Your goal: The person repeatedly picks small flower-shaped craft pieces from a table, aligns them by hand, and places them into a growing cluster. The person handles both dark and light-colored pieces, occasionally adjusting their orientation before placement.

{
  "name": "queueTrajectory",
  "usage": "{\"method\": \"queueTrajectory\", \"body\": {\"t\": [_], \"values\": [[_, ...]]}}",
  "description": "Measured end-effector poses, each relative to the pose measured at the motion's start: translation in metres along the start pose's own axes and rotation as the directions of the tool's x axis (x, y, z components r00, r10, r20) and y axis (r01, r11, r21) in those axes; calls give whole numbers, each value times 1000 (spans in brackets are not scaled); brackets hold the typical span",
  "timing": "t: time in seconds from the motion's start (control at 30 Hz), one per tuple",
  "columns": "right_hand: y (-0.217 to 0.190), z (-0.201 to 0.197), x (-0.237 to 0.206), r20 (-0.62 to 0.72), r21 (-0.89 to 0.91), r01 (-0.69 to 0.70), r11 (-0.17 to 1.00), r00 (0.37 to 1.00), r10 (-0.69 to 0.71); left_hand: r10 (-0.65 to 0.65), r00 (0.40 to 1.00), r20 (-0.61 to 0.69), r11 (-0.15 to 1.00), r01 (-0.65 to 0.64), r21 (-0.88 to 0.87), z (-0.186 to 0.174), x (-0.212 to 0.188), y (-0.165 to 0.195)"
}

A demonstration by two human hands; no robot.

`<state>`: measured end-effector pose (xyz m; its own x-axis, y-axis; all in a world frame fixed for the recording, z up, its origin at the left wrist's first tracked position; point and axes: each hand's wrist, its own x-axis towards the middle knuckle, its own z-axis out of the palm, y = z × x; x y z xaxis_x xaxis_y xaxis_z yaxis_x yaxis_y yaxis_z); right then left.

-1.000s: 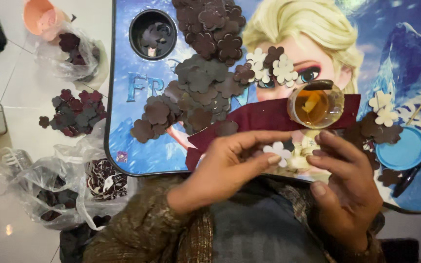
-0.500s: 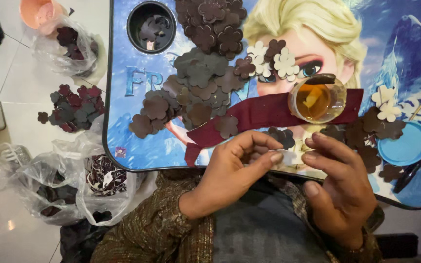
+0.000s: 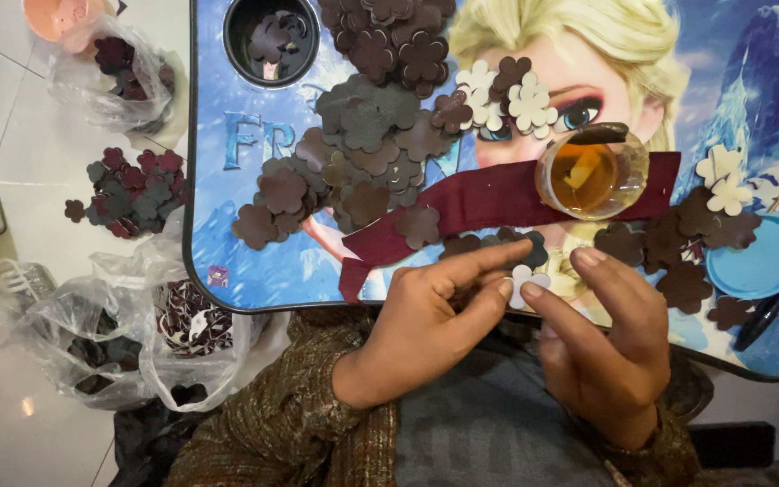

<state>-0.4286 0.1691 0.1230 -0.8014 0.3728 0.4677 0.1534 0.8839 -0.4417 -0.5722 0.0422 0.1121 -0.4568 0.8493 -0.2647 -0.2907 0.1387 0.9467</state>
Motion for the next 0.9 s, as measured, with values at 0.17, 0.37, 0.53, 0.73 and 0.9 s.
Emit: {"method": "queueTrajectory", "body": {"t": [0.17,0.37,0.53,0.73,0.9], "values": [[4,2,0,16,-22,67,997,998,-67,10,1000,-6,1000,-10,29,-1,0,2],[3,3,0,11,-80,22,997,1000,-22,30,1000,-8,999,-29,24,-4,0,4],[2,6,0,34,-76,72,995,997,-69,29,1000,-10,996,-28,90,-7,1,5],[4,2,0,40,-151,101,983,995,-96,33,999,-15,998,-32,55,-11,0,4],[3,5,0,17,-113,94,989,996,-92,18,1000,-13,989,-16,146,-11,1,5]]}}
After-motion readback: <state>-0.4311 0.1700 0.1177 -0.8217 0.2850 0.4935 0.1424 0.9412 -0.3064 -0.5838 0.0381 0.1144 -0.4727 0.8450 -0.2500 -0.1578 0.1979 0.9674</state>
